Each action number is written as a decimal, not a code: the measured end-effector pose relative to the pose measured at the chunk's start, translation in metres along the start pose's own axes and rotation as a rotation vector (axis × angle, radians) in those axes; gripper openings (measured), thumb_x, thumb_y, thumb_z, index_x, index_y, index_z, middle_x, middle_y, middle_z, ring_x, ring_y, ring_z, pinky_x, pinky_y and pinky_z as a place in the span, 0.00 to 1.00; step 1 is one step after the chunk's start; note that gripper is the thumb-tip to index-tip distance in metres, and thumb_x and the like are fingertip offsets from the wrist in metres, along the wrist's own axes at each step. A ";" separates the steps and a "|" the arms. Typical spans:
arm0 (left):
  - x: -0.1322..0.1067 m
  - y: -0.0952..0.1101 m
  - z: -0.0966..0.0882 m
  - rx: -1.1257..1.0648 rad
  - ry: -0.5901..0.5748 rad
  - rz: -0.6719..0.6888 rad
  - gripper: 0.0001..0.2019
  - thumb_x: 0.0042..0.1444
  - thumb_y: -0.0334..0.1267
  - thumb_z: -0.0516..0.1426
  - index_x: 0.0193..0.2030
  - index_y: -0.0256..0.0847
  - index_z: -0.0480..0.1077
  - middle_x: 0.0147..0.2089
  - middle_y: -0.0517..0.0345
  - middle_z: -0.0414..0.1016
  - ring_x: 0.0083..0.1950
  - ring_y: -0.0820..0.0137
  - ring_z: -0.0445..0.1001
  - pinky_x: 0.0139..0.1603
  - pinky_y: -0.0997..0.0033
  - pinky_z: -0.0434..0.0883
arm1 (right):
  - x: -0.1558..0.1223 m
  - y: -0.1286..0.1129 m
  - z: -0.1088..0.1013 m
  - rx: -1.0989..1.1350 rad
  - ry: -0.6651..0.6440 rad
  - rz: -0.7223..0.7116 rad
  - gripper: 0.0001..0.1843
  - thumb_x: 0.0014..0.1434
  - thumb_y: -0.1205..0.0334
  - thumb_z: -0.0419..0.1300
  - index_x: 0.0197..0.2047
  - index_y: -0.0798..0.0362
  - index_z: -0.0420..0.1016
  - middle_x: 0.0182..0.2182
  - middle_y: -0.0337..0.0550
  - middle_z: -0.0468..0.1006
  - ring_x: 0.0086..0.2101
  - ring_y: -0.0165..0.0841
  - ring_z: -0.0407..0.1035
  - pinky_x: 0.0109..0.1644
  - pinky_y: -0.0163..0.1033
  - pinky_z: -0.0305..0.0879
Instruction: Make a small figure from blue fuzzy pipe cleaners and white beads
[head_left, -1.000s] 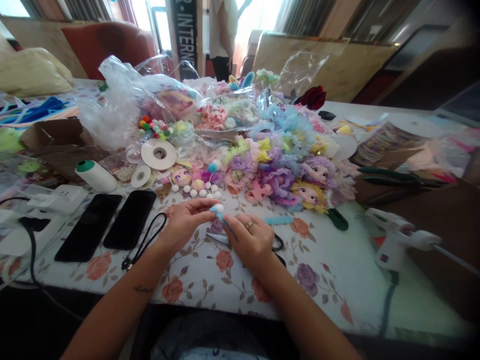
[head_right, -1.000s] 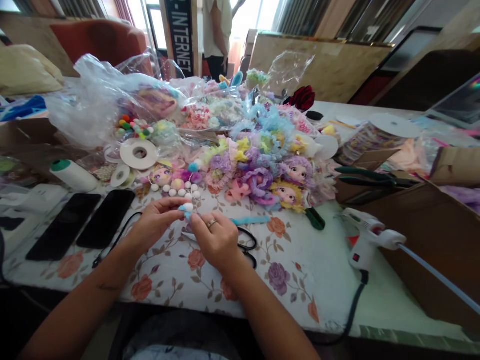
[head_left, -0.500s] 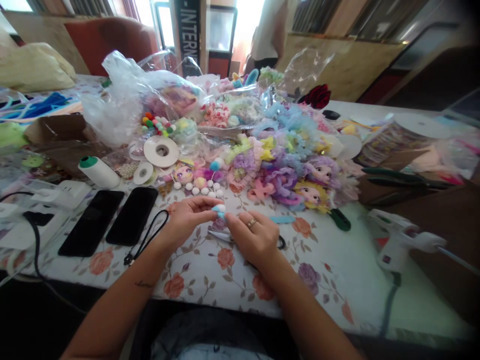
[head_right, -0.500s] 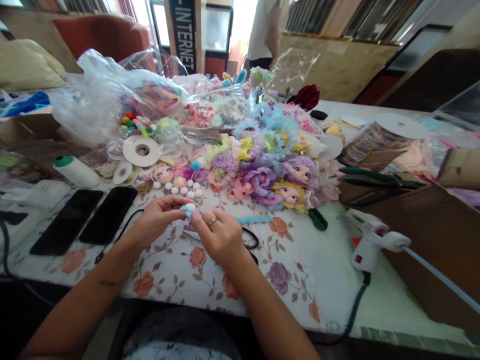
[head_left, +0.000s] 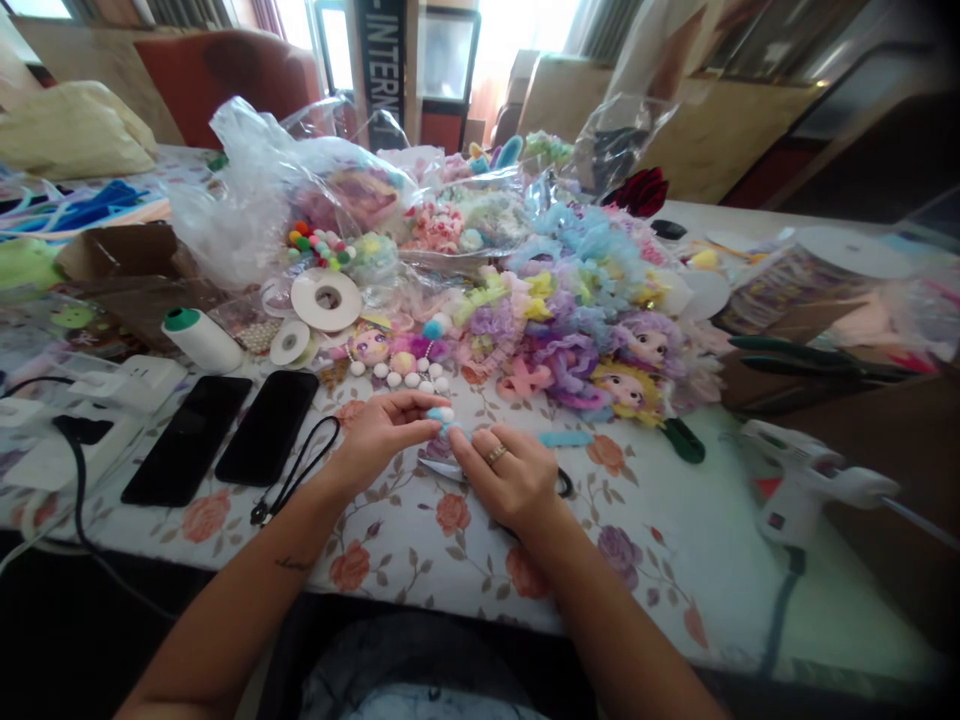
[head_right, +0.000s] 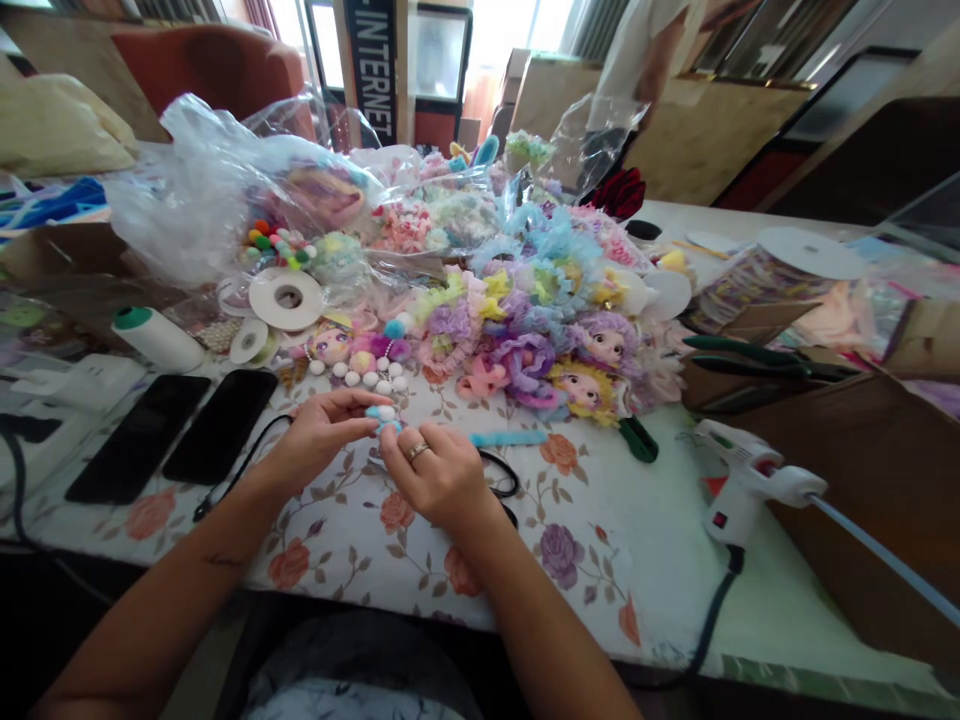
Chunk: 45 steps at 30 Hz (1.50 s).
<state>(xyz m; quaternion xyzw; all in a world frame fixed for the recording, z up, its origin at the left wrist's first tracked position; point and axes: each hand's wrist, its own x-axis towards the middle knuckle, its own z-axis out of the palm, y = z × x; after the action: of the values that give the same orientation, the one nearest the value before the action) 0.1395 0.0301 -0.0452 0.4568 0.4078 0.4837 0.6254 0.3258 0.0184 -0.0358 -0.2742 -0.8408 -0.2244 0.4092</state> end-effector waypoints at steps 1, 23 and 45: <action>0.000 0.000 0.000 0.000 -0.004 0.001 0.14 0.47 0.37 0.69 0.43 0.40 0.81 0.41 0.53 0.82 0.40 0.67 0.78 0.43 0.70 0.72 | 0.000 0.000 0.000 -0.001 -0.002 0.002 0.10 0.64 0.71 0.57 0.44 0.47 0.74 0.22 0.35 0.71 0.23 0.29 0.62 0.24 0.38 0.53; -0.001 0.004 0.000 0.477 0.003 0.264 0.14 0.46 0.25 0.61 0.40 0.40 0.80 0.41 0.52 0.80 0.45 0.63 0.77 0.46 0.67 0.72 | -0.005 -0.001 0.008 -0.096 -0.088 0.067 0.09 0.65 0.69 0.55 0.35 0.49 0.73 0.19 0.37 0.67 0.23 0.32 0.60 0.26 0.39 0.53; -0.003 0.016 0.001 0.409 -0.102 0.242 0.09 0.56 0.35 0.62 0.43 0.37 0.80 0.45 0.49 0.76 0.47 0.63 0.75 0.47 0.65 0.71 | -0.008 0.000 0.010 -0.061 -0.008 0.075 0.08 0.64 0.68 0.58 0.32 0.54 0.73 0.21 0.36 0.67 0.24 0.30 0.59 0.28 0.37 0.54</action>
<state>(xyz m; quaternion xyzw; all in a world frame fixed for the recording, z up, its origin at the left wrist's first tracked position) 0.1365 0.0288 -0.0290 0.6433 0.4074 0.4387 0.4772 0.3241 0.0217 -0.0475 -0.3189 -0.8243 -0.2335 0.4054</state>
